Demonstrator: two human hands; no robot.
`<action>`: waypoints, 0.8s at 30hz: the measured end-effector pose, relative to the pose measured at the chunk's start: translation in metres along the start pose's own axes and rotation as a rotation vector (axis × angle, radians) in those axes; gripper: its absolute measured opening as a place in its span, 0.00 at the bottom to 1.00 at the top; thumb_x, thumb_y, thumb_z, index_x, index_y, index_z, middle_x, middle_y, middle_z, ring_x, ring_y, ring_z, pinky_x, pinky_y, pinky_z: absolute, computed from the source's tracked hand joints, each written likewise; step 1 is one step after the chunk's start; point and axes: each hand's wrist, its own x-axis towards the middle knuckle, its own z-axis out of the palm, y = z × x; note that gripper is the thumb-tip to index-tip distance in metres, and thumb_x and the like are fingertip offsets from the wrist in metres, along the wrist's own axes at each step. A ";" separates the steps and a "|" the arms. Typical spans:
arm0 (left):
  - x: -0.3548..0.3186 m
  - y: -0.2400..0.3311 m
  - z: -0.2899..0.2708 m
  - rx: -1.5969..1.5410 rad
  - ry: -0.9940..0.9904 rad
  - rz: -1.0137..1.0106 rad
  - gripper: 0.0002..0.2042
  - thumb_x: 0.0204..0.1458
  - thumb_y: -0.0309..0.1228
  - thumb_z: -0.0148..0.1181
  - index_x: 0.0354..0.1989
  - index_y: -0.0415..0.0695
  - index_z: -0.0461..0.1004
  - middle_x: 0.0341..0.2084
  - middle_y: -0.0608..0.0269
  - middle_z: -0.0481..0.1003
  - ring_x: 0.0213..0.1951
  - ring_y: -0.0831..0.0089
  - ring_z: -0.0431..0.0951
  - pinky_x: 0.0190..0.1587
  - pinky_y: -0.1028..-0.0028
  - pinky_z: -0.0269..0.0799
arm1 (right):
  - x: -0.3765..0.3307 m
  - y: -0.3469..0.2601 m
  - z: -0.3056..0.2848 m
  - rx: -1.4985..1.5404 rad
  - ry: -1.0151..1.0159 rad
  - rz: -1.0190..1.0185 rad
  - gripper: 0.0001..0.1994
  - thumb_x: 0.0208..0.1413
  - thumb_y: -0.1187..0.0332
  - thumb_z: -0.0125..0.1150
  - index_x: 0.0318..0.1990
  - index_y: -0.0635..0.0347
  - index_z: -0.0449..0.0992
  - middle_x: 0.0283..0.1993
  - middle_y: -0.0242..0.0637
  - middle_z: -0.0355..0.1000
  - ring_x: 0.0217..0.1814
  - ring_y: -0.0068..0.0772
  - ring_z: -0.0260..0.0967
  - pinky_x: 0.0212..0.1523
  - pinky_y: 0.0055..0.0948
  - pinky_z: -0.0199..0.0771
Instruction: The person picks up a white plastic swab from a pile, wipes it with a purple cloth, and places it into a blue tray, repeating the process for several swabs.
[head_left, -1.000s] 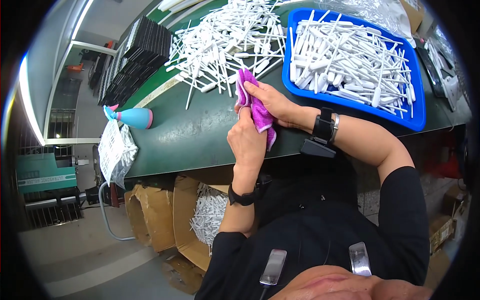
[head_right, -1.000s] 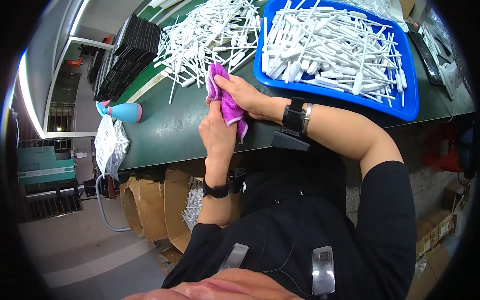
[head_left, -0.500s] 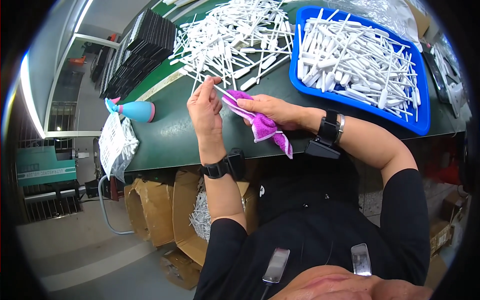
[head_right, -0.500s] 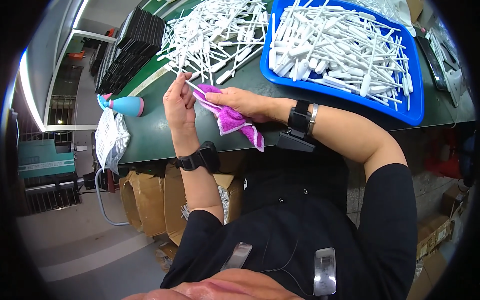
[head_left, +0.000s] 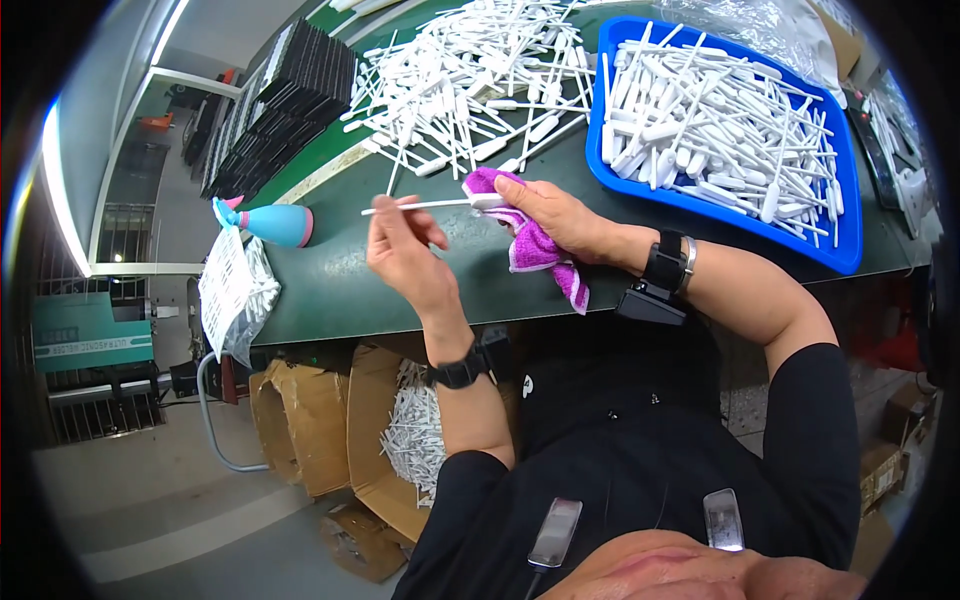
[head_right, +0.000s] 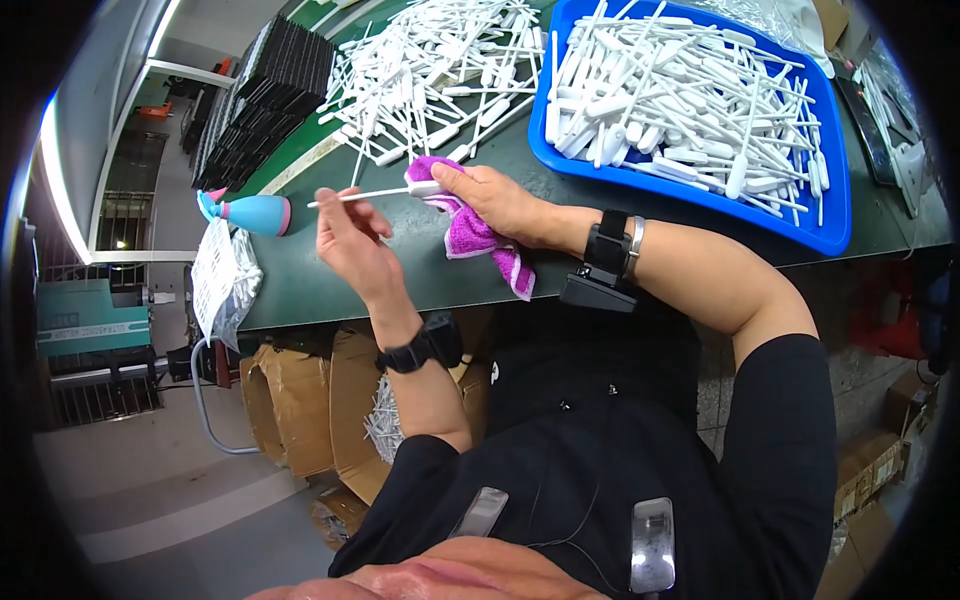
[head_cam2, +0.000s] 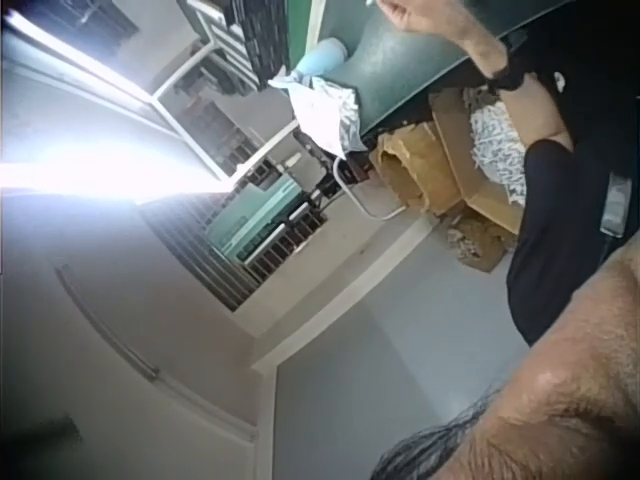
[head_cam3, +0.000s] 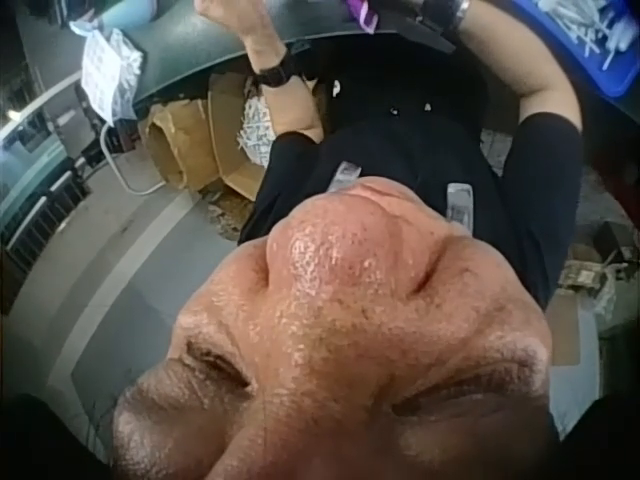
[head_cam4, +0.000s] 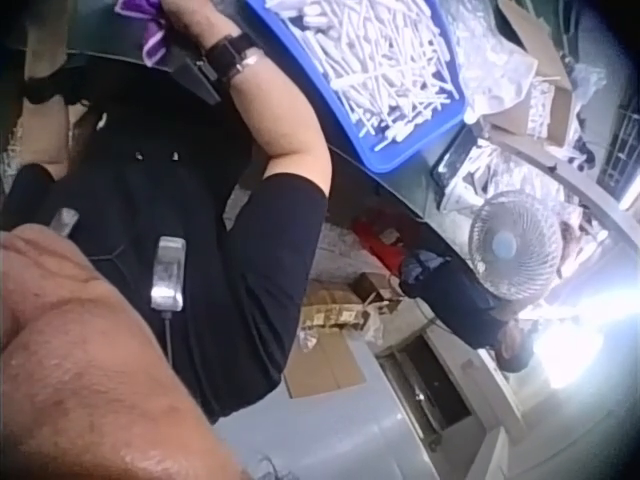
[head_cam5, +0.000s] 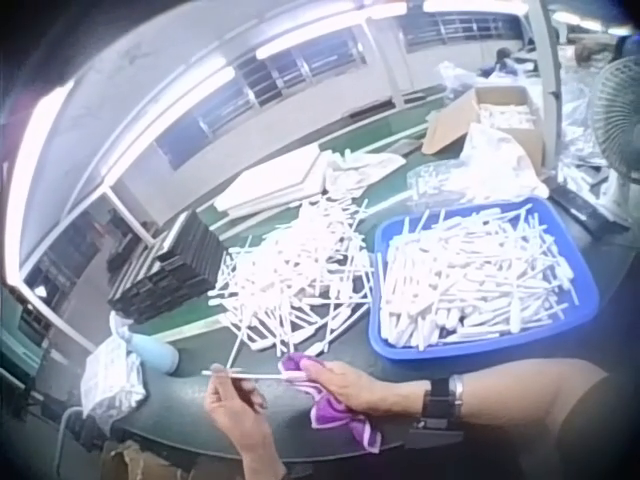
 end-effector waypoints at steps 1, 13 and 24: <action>-0.010 0.006 0.001 0.013 -0.085 -0.019 0.12 0.58 0.33 0.54 0.28 0.36 0.74 0.15 0.69 0.67 0.14 0.84 0.63 0.15 0.82 0.57 | 0.000 -0.001 0.000 0.001 -0.003 0.001 0.21 0.64 0.50 0.44 0.45 0.61 0.72 0.31 0.24 0.65 0.30 0.12 0.57 0.30 0.14 0.60; -0.031 -0.021 0.011 0.176 -0.156 -0.038 0.13 0.58 0.32 0.54 0.24 0.38 0.71 0.15 0.69 0.69 0.16 0.85 0.66 0.18 0.84 0.61 | -0.002 0.015 0.005 -0.719 0.157 -0.474 0.21 0.64 0.55 0.44 0.55 0.60 0.67 0.32 0.34 0.71 0.32 0.25 0.66 0.36 0.26 0.68; -0.022 -0.005 0.041 0.648 -0.017 0.585 0.08 0.53 0.28 0.59 0.25 0.37 0.74 0.16 0.64 0.72 0.17 0.77 0.69 0.20 0.76 0.65 | -0.008 -0.008 0.006 -0.680 0.121 -0.309 0.17 0.61 0.56 0.47 0.40 0.62 0.72 0.24 0.45 0.71 0.30 0.40 0.71 0.33 0.35 0.68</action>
